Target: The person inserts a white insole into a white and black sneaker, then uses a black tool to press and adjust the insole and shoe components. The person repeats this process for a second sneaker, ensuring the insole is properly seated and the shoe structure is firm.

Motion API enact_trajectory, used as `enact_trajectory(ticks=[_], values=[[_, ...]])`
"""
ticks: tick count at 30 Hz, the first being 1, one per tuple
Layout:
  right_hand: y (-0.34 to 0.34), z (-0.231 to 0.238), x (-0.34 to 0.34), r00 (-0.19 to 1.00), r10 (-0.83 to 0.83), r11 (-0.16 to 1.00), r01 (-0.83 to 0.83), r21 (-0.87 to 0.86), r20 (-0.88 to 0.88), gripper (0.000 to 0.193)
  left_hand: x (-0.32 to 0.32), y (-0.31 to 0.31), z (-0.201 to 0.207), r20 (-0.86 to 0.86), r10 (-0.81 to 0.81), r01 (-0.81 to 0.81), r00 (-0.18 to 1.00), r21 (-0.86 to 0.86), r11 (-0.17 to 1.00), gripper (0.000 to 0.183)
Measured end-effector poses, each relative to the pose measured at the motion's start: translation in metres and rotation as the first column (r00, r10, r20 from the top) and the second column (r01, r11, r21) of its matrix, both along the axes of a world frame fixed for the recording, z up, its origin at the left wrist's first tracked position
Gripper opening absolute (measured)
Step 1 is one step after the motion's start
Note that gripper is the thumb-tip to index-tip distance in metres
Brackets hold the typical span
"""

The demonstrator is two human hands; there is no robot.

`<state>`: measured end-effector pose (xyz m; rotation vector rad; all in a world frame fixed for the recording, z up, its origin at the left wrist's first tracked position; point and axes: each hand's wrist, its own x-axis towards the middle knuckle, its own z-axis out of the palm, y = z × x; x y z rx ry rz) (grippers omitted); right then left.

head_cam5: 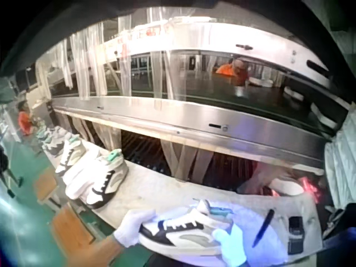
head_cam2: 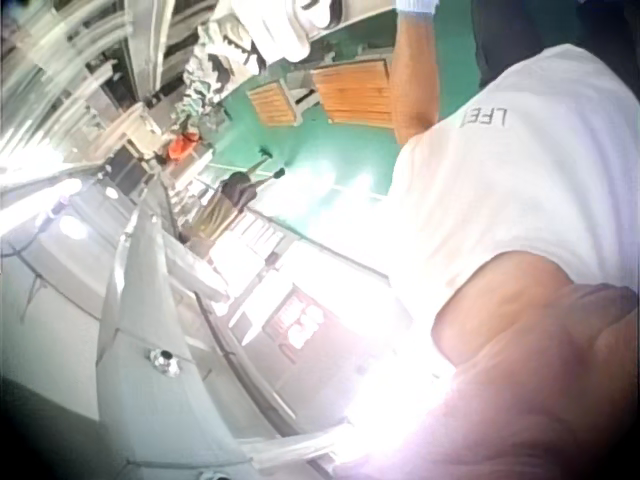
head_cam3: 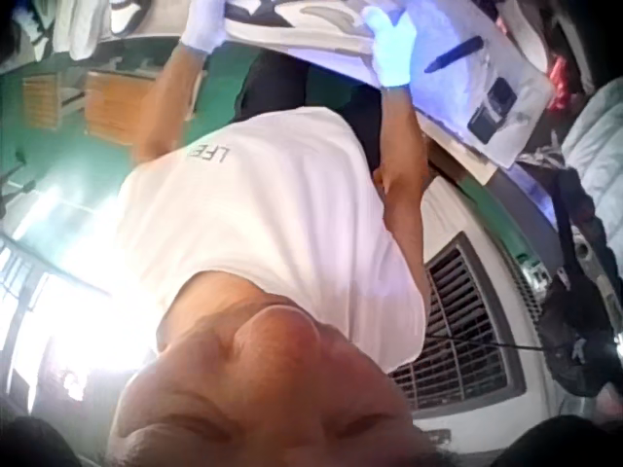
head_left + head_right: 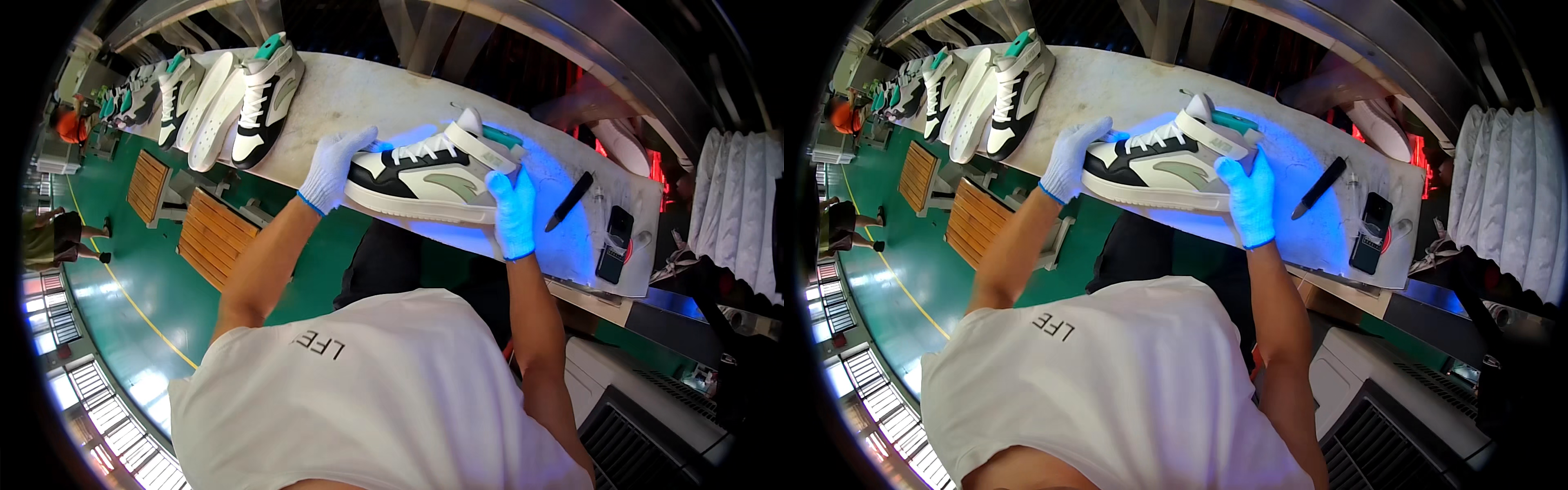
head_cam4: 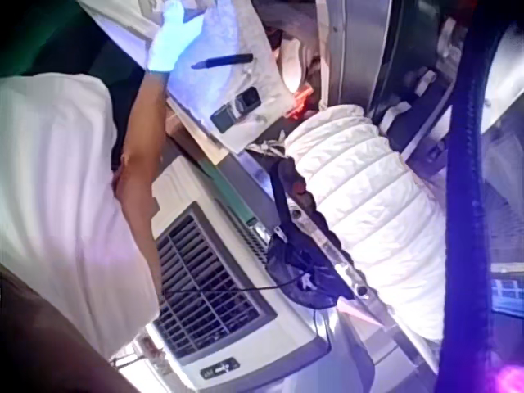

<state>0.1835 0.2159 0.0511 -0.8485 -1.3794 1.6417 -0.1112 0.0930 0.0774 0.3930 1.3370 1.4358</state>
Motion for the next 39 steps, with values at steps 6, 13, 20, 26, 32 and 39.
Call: enact_trajectory(ticks=[6, 13, 20, 26, 32, 39], values=[[0.001, -0.004, 0.013, 0.990, 0.142, 0.988, -0.141, 0.057, -0.021, 0.144, 0.054, -0.003, 0.065, -0.976, -0.216, 0.418, 0.031, -0.184, 0.890, 0.107], [-0.032, 0.008, 0.018, 0.960, 0.039, 0.982, -0.088, 0.166, 0.278, 0.156, 0.074, 0.014, 0.071, -0.898, -0.440, 0.321, -0.003, -0.417, 0.850, 0.103], [-0.004, 0.005, 0.021, 0.908, -0.246, 0.924, 0.114, 0.365, 0.338, 0.060, 0.069, 0.018, 0.067, -0.875, -0.431, 0.341, 0.222, -0.345, 0.875, 0.107], [0.039, -0.008, 0.086, 0.274, -0.790, 0.571, 0.004, 0.821, 0.548, 0.064, 0.073, 0.023, 0.071, -0.951, -0.205, 0.403, -0.231, -0.285, 0.869, 0.114], [0.022, -0.016, 0.079, 0.345, -0.710, 0.636, -0.059, 0.769, 0.614, 0.073, 0.076, 0.040, 0.060, -0.885, -0.333, 0.282, -0.324, -0.427, 0.859, 0.105], [0.018, -0.019, 0.072, 0.601, -0.563, 0.795, 0.208, 0.570, 0.566, 0.059, 0.062, 0.049, 0.081, -0.883, -0.447, 0.318, -0.143, -0.469, 0.824, 0.104]])
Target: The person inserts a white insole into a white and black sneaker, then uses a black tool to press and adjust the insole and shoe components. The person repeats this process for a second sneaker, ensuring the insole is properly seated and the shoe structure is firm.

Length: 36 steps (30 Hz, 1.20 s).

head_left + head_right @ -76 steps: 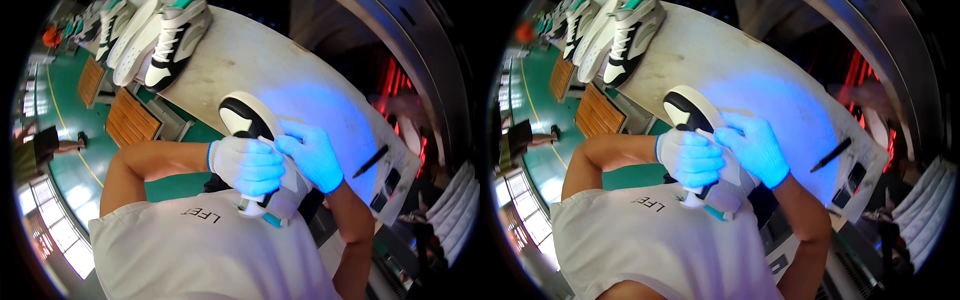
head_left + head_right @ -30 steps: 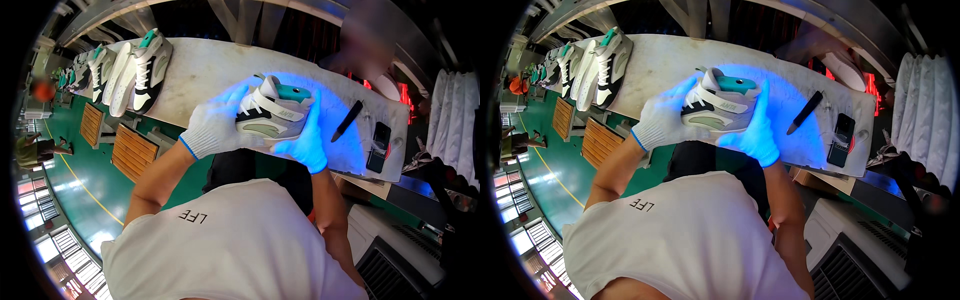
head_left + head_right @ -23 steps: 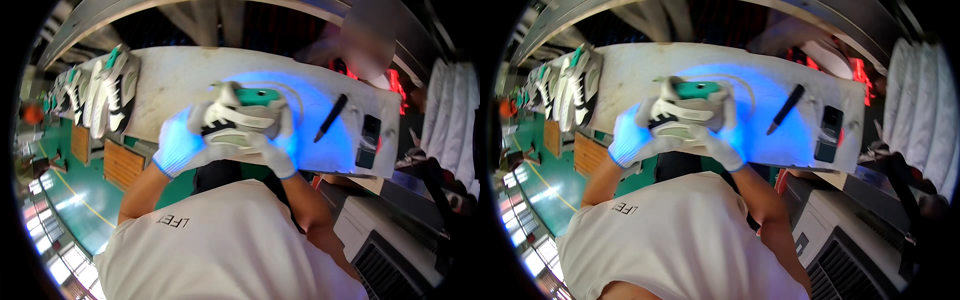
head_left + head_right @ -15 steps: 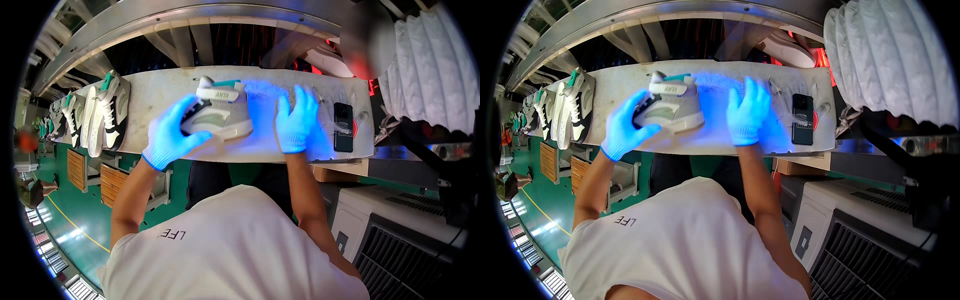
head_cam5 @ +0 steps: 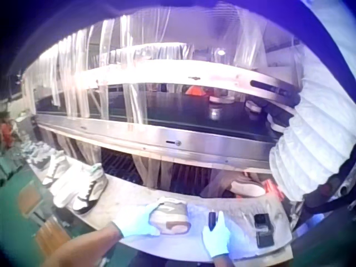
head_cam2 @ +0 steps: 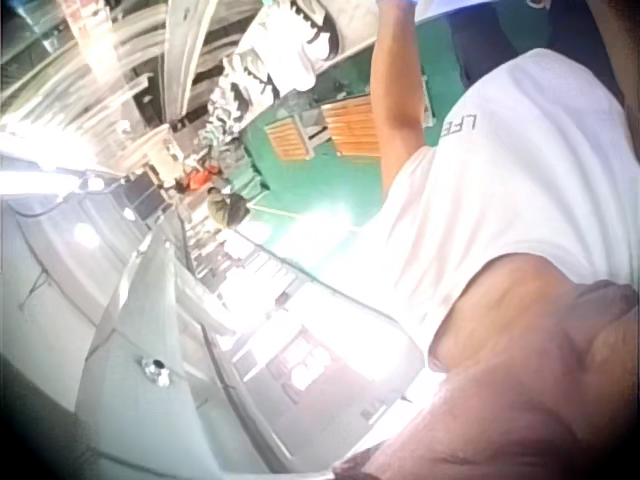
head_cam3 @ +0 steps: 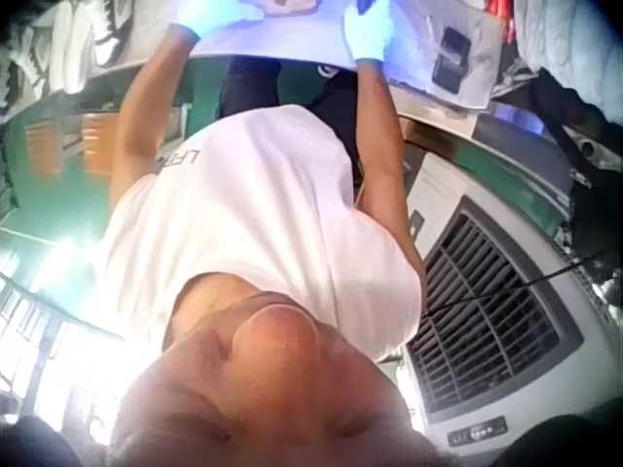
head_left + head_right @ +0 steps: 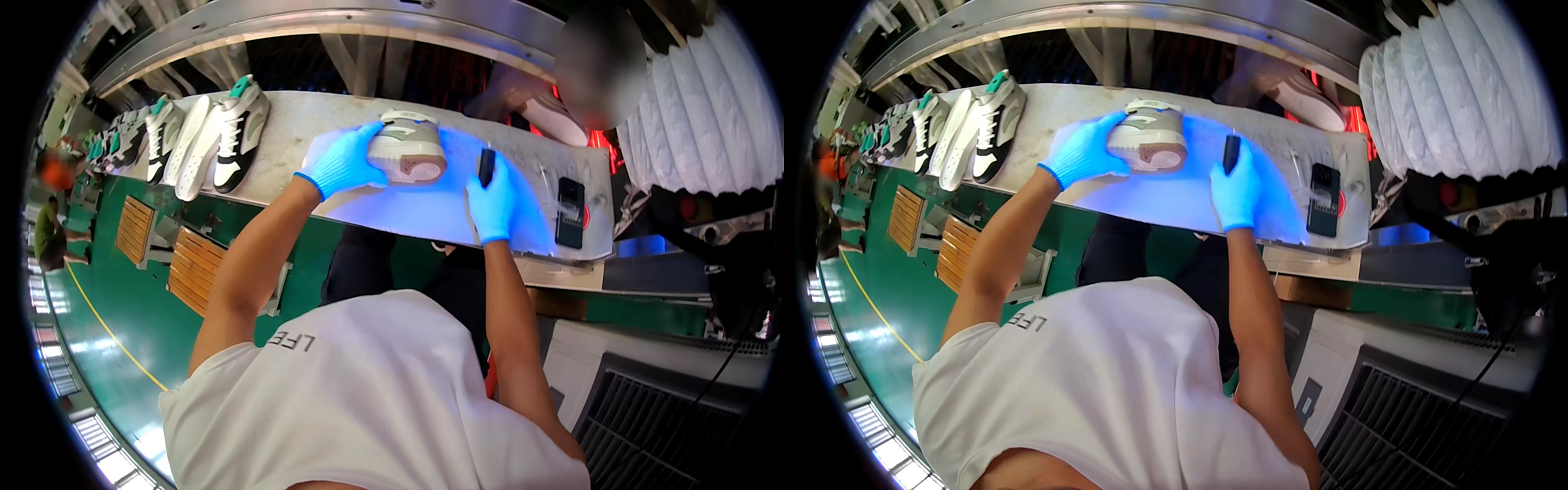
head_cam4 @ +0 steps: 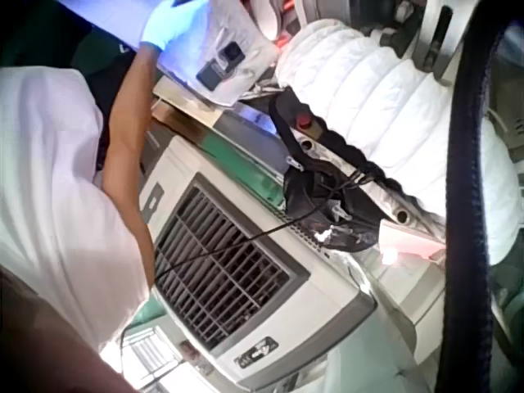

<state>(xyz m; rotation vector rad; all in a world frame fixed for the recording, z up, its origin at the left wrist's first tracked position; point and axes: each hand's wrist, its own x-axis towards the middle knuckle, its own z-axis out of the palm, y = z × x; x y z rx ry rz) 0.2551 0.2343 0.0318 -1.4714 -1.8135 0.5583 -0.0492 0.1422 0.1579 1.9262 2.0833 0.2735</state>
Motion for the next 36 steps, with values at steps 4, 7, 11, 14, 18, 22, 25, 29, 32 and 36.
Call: enact_trajectory(ticks=[4, 7, 11, 14, 18, 22, 25, 29, 32, 36], values=[[-0.052, 0.017, 0.009, 0.948, 0.195, 0.958, -0.240, -0.160, -0.250, 0.032, -0.010, -0.003, -0.020, -0.025, -0.015, 0.018, 1.000, 0.105, 0.994, 0.106], [-0.070, 0.017, 0.003, 0.938, 0.304, 0.937, -0.325, -0.124, -0.165, 0.032, -0.007, -0.001, -0.014, -0.006, 0.012, -0.012, 1.000, 0.038, 0.999, 0.107], [-0.066, 0.021, -0.008, 0.910, 0.360, 0.912, -0.389, -0.130, -0.204, 0.030, -0.005, -0.001, -0.014, -0.027, 0.005, -0.003, 1.000, 0.064, 0.998, 0.108], [-0.062, 0.026, -0.012, 0.908, 0.384, 0.905, -0.406, -0.126, -0.167, 0.029, -0.008, 0.003, -0.014, -0.011, 0.008, -0.008, 1.000, 0.036, 0.999, 0.110], [-0.061, 0.021, -0.009, 0.930, 0.298, 0.906, -0.346, -0.245, -0.213, 0.029, -0.013, 0.008, -0.014, -0.003, 0.000, 0.000, 1.000, 0.023, 1.000, 0.110], [-0.054, 0.023, -0.012, 0.915, 0.366, 0.896, -0.396, -0.202, -0.171, 0.029, -0.013, 0.005, -0.015, 0.002, -0.003, 0.002, 1.000, 0.053, 0.999, 0.110], [-0.053, 0.016, -0.013, 0.890, 0.420, 0.904, -0.427, -0.002, -0.180, 0.028, -0.021, 0.000, -0.021, 0.034, 0.017, -0.017, 0.999, -0.009, 1.000, 0.110], [-0.039, 0.045, 0.014, 0.941, 0.307, 0.926, -0.262, -0.270, 0.142, 0.035, -0.013, -0.009, -0.024, 0.070, 0.031, -0.036, 0.997, 0.068, 0.997, 0.102], [-0.011, 0.031, 0.039, 0.884, 0.092, 0.995, -0.103, 0.000, 0.459, 0.070, 0.023, -0.022, -0.035, -0.045, -0.029, 0.042, 0.999, 0.343, 0.938, 0.069], [-0.014, 0.018, 0.030, 0.901, 0.301, 0.937, -0.340, -0.078, -0.313, 0.107, 0.026, -0.062, -0.049, -0.147, -0.049, 0.136, 0.988, 0.677, 0.723, 0.057]])
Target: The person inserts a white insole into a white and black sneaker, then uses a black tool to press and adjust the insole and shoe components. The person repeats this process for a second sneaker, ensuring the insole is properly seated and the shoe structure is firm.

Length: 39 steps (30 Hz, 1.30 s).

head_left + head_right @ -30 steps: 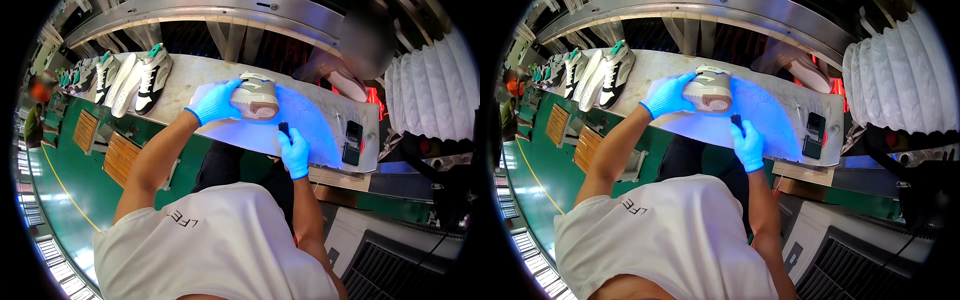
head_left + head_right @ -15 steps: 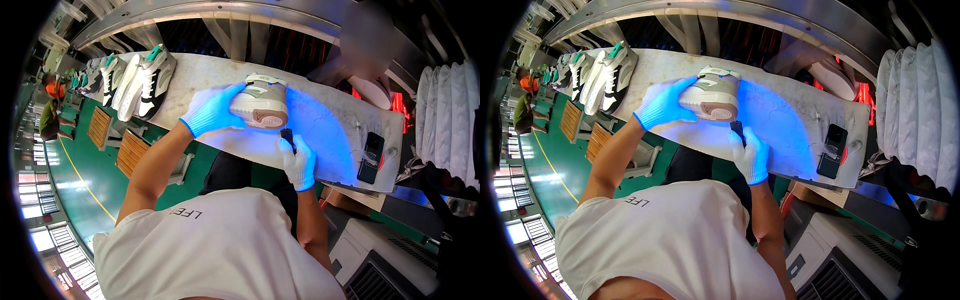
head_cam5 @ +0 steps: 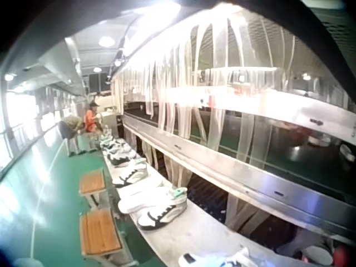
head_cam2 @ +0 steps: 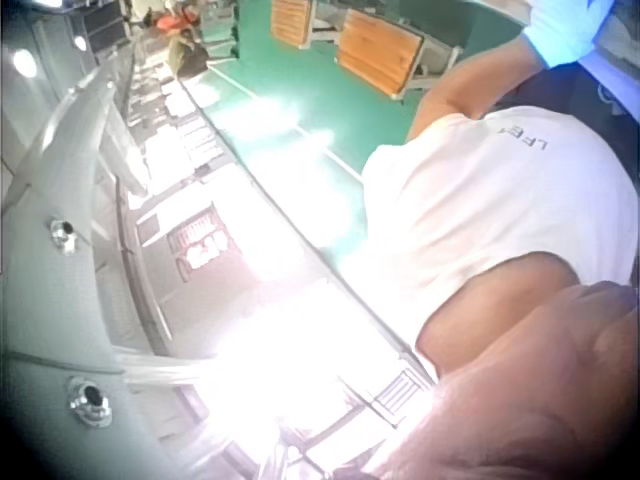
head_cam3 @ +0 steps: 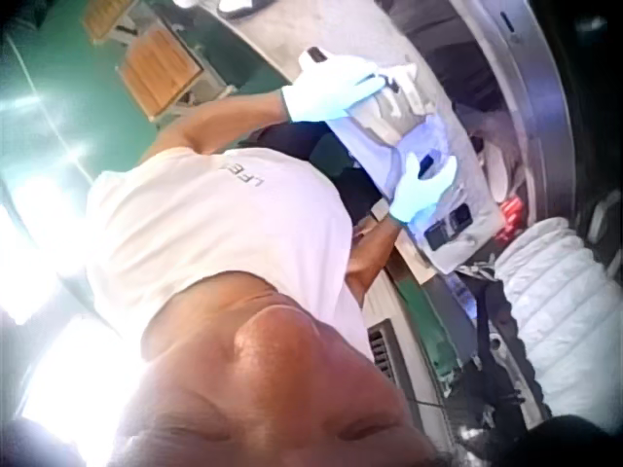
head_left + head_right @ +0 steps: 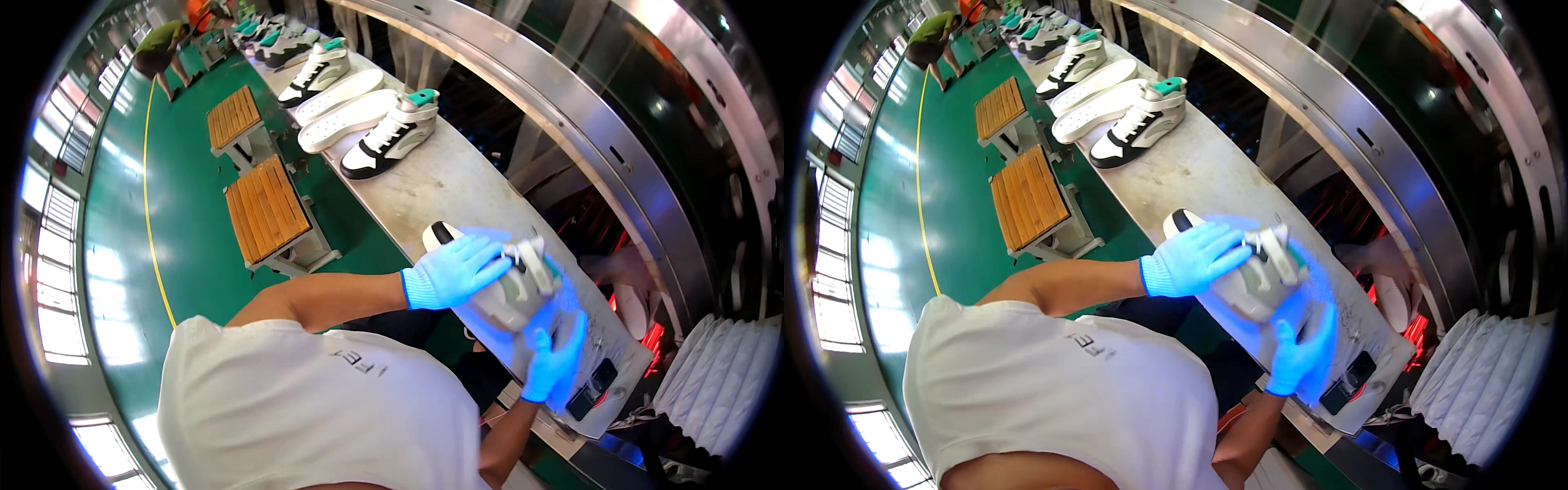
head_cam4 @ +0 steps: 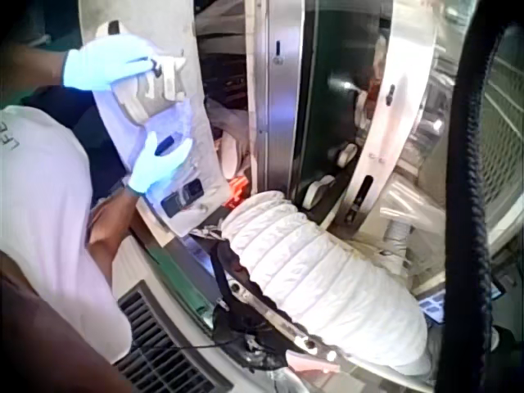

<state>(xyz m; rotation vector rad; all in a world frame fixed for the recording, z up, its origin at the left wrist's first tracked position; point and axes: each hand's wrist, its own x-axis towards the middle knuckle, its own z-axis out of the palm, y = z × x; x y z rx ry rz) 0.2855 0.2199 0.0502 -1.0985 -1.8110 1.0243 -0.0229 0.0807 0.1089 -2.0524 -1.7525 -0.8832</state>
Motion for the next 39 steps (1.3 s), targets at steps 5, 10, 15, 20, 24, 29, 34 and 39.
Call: enact_trajectory(ticks=[5, 10, 15, 20, 24, 29, 34, 39], values=[[-0.055, 0.004, -0.085, 0.851, 0.085, 0.837, -0.343, -0.426, -0.518, 0.088, -0.037, -0.027, -0.005, 0.158, -0.296, 0.286, 0.942, 0.078, 0.955, 0.068], [-0.058, 0.013, -0.076, 0.739, -0.212, 0.723, -0.322, -0.612, -0.640, 0.077, -0.123, -0.042, -0.021, 0.594, 0.182, -0.182, 0.783, -0.061, 0.981, 0.065], [-0.013, 0.090, -0.040, 0.501, -0.083, 0.939, -0.250, -0.236, -0.862, 0.059, -0.213, -0.025, -0.054, 0.482, 0.403, -0.384, 0.778, -0.143, 0.912, 0.056], [0.099, 0.297, -0.088, 0.744, -0.112, 0.701, 0.529, 0.478, -0.659, 0.052, -0.253, -0.019, -0.051, 0.511, 0.501, -0.427, 0.699, -0.263, 0.865, 0.060], [0.219, 0.437, -0.158, 0.848, -0.339, 0.415, 0.523, 0.744, -0.407, 0.056, -0.234, -0.018, -0.057, 0.322, 0.575, -0.525, 0.752, -0.233, 0.818, 0.067], [0.268, 0.469, -0.124, 0.889, -0.440, 0.396, 0.321, 0.860, -0.128, 0.065, -0.087, 0.065, -0.043, 0.433, -0.020, 0.087, 0.901, -0.136, 0.987, 0.060], [0.121, 0.244, -0.127, 0.974, -0.140, 0.407, 0.220, 0.887, -0.177, 0.044, -0.021, 0.104, -0.029, 0.558, -0.036, 0.267, 0.829, -0.338, 0.903, 0.048], [0.000, 0.039, -0.023, 0.883, -0.318, 0.863, 0.117, 0.492, 0.347, 0.062, 0.032, 0.202, -0.028, 0.361, -0.380, 0.485, 0.852, -0.270, 0.832, 0.047]])
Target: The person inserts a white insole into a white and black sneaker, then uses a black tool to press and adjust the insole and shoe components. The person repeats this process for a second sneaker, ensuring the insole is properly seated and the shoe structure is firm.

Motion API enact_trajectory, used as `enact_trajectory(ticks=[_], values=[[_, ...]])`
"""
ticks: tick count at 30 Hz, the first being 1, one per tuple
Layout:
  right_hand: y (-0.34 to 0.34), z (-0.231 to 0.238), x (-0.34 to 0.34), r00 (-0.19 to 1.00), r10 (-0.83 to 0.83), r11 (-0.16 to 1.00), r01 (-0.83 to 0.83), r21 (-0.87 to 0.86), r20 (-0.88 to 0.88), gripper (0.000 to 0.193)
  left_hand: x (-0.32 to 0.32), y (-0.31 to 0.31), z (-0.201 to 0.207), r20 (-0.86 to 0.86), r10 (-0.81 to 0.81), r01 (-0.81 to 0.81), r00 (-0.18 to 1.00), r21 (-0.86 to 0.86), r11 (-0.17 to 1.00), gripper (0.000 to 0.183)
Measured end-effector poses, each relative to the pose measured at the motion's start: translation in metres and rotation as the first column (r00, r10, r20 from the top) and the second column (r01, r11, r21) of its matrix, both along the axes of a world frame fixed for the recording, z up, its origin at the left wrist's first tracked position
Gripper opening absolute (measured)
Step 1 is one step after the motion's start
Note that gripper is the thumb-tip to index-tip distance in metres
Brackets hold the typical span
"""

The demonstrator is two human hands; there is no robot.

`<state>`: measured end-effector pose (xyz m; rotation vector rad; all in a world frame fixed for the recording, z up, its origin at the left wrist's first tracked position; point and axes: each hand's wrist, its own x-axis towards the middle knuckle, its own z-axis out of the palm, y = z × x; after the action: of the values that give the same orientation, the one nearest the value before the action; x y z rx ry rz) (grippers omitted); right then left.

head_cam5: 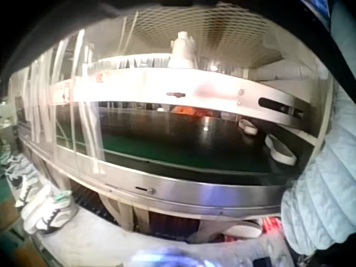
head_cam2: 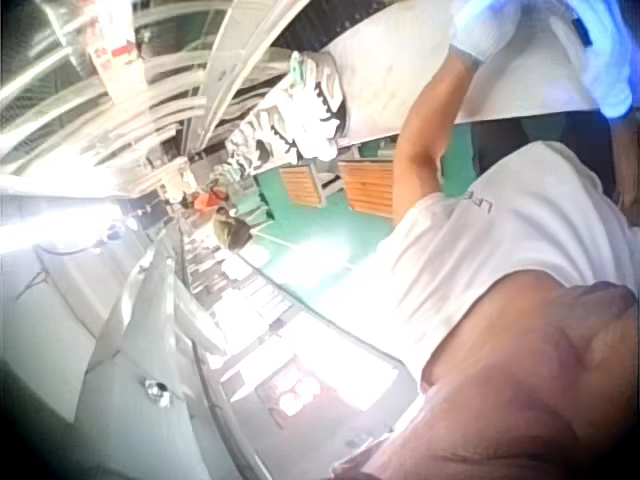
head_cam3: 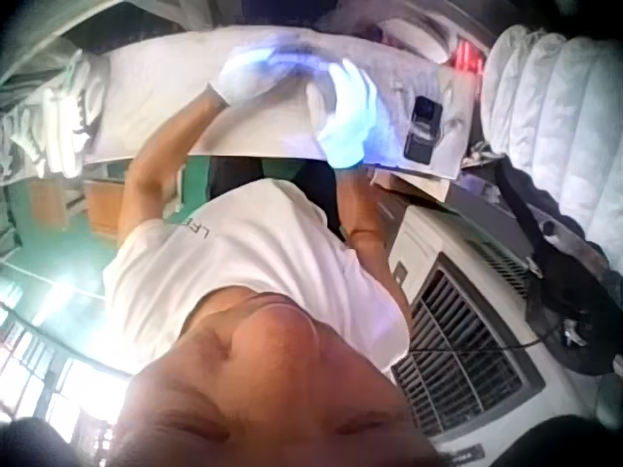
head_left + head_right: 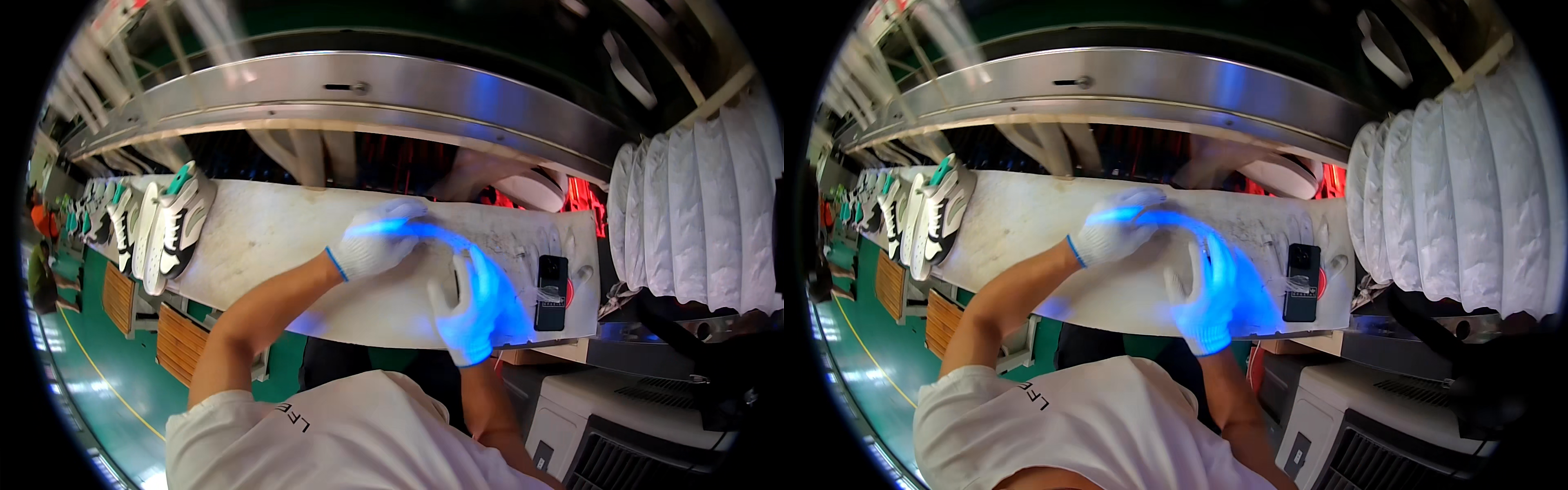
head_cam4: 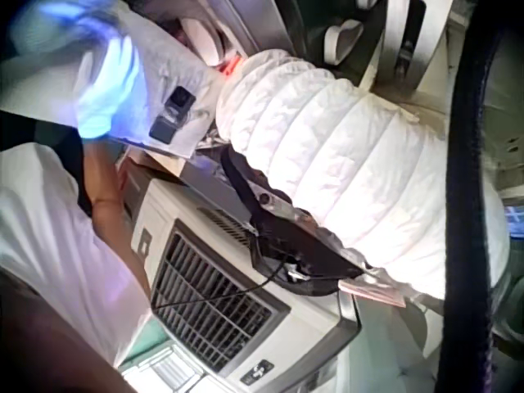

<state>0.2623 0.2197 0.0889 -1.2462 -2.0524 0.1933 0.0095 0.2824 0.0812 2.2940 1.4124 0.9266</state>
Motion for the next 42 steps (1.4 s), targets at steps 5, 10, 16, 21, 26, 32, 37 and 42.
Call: enact_trajectory(ticks=[5, 10, 16, 21, 26, 32, 37, 42], values=[[-0.028, -0.042, 0.047, 0.935, -0.209, 0.903, 0.297, -0.311, 0.287, 0.058, 0.035, 0.146, 0.008, 0.085, 0.208, -0.122, 0.974, -0.576, 0.808, 0.058], [0.031, 0.038, 0.067, 0.956, -0.277, 0.959, 0.281, -0.034, 0.097, 0.056, 0.038, 0.242, -0.078, 0.391, 0.169, 0.035, 0.905, -0.463, 0.885, 0.076], [0.231, 0.052, 0.121, 0.842, -0.261, 0.733, 0.491, -0.471, 0.472, 0.076, 0.039, 0.248, -0.095, 0.406, 0.175, 0.027, 0.897, -0.445, 0.895, 0.074], [0.278, -0.005, 0.135, 0.992, -0.124, 0.828, 0.099, -0.551, -0.008, 0.073, 0.036, 0.263, -0.101, 0.449, 0.156, 0.043, 0.880, -0.402, 0.914, 0.073], [0.258, 0.039, 0.061, 0.986, -0.117, 0.778, 0.165, -0.607, 0.117, 0.055, -0.037, 0.231, -0.106, 0.338, 0.119, -0.050, 0.934, -0.208, 0.977, 0.072], [0.196, -0.007, 0.024, 0.967, 0.254, 0.959, -0.248, -0.140, 0.026, 0.054, -0.106, 0.067, -0.031, 0.622, 0.206, -0.165, 0.756, -0.124, 0.978, 0.084], [0.095, 0.022, -0.022, 0.850, 0.526, 0.850, -0.527, -0.001, -0.028, 0.059, -0.116, -0.097, 0.023, 0.890, 0.337, 0.399, 0.308, -0.442, 0.803, 0.090], [0.032, 0.005, -0.035, 0.828, 0.551, 0.834, -0.551, -0.032, 0.099, 0.079, -0.109, -0.206, -0.006, 0.779, 0.541, 0.043, 0.316, -0.582, 0.812, 0.088]])
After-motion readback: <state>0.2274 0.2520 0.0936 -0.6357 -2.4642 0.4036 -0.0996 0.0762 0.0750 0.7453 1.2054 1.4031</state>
